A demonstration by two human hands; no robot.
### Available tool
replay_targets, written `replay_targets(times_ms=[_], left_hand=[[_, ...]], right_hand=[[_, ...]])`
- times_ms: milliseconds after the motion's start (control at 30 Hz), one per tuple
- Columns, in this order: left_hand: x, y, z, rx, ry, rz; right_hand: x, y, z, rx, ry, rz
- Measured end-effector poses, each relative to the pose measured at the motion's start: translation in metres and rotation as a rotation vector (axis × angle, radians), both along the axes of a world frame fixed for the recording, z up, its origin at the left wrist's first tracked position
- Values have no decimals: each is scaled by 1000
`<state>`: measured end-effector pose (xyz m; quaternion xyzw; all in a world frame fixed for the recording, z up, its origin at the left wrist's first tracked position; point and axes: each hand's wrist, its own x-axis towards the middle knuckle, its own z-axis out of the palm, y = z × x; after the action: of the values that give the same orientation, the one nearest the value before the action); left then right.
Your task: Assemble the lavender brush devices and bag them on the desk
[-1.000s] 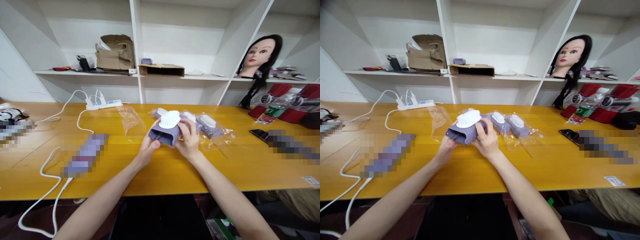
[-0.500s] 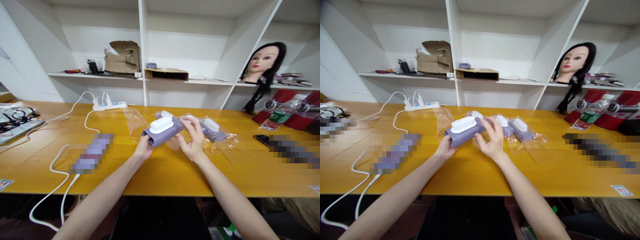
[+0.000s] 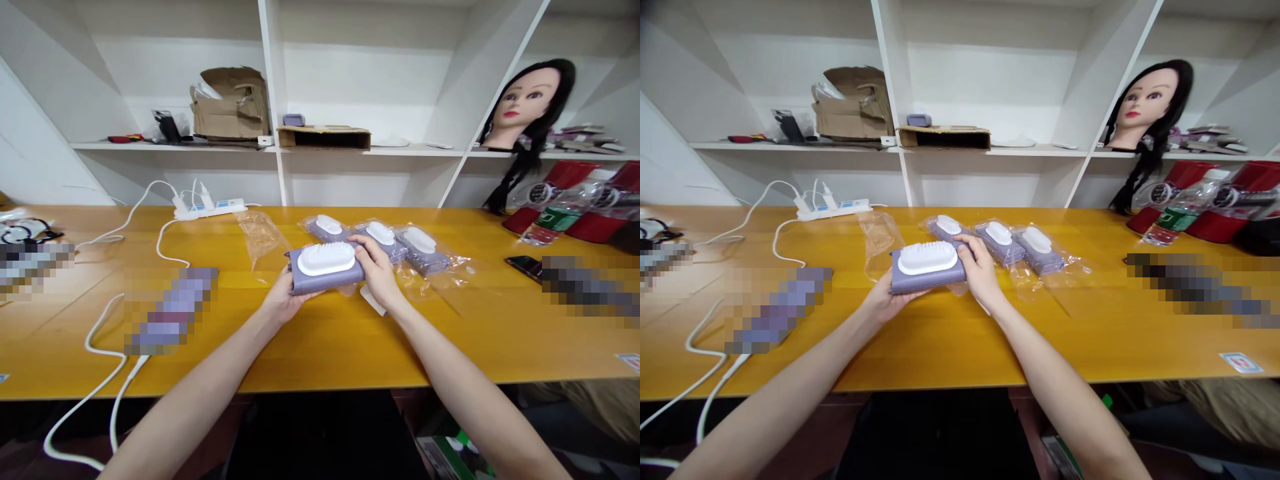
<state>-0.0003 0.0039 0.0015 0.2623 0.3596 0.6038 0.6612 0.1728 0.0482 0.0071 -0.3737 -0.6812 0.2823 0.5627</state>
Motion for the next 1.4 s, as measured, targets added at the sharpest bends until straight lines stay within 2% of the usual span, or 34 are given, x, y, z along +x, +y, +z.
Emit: replay_targets(times_ms=[200, 467, 867, 1000, 1067, 1233, 1333, 1400], left_hand=[[-1, -8, -2, 146, 17, -98], [3, -5, -12, 72, -4, -66], [5, -6, -21, 68, -6, -58], [4, -4, -22, 65, -18, -66], [2, -1, -20, 25, -27, -46], [-4, 4, -16, -5, -39, -40], [-5, 5, -17, 8, -33, -77], [-6, 6, -19, 15, -44, -97]], right_hand=[[-2, -6, 0, -50, 29, 124], [-3, -3, -5, -139, 87, 157], [-3, 2, -10, -197, 88, 136], [-4, 0, -7, -227, 66, 139], [-1, -3, -1, -233, 8, 180], [21, -7, 21, -233, -300, 412], [28, -3, 26, -111, -514, 385], [28, 1, 24, -65, -566, 337]])
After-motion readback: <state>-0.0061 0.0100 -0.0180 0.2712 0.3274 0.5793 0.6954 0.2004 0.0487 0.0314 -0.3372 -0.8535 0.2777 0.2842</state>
